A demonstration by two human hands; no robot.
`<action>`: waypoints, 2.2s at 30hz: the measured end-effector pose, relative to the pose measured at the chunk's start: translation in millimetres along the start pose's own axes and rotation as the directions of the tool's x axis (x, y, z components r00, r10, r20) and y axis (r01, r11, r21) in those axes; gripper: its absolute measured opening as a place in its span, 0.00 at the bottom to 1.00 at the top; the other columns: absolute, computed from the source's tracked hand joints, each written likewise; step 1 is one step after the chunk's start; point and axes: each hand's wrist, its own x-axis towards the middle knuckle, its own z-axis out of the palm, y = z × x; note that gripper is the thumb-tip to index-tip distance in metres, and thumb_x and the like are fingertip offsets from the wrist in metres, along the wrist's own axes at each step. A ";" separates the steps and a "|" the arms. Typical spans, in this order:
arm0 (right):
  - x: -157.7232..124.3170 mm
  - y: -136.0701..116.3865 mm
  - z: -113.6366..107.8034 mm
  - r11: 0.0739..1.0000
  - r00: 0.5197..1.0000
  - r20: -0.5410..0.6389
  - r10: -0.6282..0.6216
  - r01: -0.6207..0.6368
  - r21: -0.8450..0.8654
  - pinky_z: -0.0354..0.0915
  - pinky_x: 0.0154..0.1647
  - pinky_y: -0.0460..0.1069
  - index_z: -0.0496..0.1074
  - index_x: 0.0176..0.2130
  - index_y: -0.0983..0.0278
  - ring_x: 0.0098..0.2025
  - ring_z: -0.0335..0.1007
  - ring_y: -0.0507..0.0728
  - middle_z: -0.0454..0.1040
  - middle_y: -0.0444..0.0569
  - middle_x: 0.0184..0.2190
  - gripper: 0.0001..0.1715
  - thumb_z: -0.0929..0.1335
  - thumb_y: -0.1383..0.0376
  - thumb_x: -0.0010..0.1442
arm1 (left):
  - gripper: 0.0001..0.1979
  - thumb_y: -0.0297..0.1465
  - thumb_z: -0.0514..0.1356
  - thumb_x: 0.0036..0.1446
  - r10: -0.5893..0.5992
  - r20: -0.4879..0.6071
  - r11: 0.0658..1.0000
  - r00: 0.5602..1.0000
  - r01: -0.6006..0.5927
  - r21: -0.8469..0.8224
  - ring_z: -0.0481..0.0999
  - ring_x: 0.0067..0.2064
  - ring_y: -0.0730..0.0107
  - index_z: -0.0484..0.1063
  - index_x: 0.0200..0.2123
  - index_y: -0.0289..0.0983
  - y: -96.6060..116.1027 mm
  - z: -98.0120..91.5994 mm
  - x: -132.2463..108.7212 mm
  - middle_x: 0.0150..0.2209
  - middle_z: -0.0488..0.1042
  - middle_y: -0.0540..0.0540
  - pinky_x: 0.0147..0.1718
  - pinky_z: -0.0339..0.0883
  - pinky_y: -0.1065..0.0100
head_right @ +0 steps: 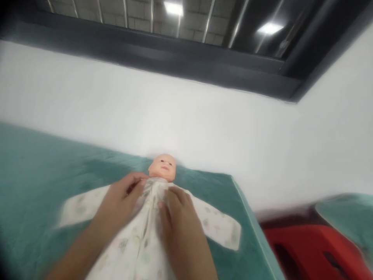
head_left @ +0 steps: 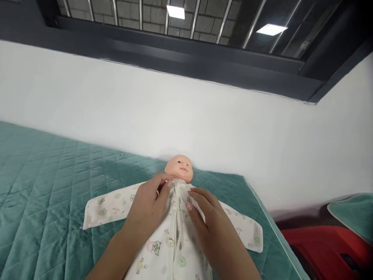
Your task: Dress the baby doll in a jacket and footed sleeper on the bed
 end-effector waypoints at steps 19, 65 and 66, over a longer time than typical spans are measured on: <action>2.3 -14.4 28.6 0.956 0.957 -0.009 0.290 -0.290 -0.053 0.53 0.25 0.49 0.61 0.27 0.58 0.26 0.64 0.57 0.71 0.45 0.25 0.08 0.64 0.61 0.57 | 0.06 0.30 0.56 0.55 0.043 0.430 0.998 0.902 -0.023 -0.050 0.70 0.32 0.71 0.72 0.28 0.40 2.4 -26.3 -2.0 0.30 0.73 0.52 0.29 0.61 0.70; 10.9 -13.1 10.3 0.698 0.873 0.339 0.350 -0.485 0.527 0.57 0.24 0.45 0.74 0.34 0.63 0.24 0.62 0.49 0.73 0.43 0.27 0.09 0.72 0.61 0.51 | 0.02 0.28 0.60 0.56 -0.095 0.537 0.903 0.838 0.299 -0.308 0.74 0.29 0.76 0.73 0.32 0.38 -1.6 -28.2 4.9 0.27 0.75 0.52 0.29 0.66 0.75; 10.8 -13.9 9.9 0.698 0.869 0.345 0.355 -0.492 0.521 0.58 0.24 0.45 0.74 0.34 0.63 0.24 0.62 0.49 0.73 0.43 0.27 0.09 0.72 0.61 0.51 | 0.02 0.29 0.60 0.56 -0.085 0.547 0.903 0.833 0.297 -0.311 0.74 0.30 0.75 0.73 0.33 0.38 -2.3 -28.9 4.7 0.28 0.75 0.52 0.30 0.67 0.74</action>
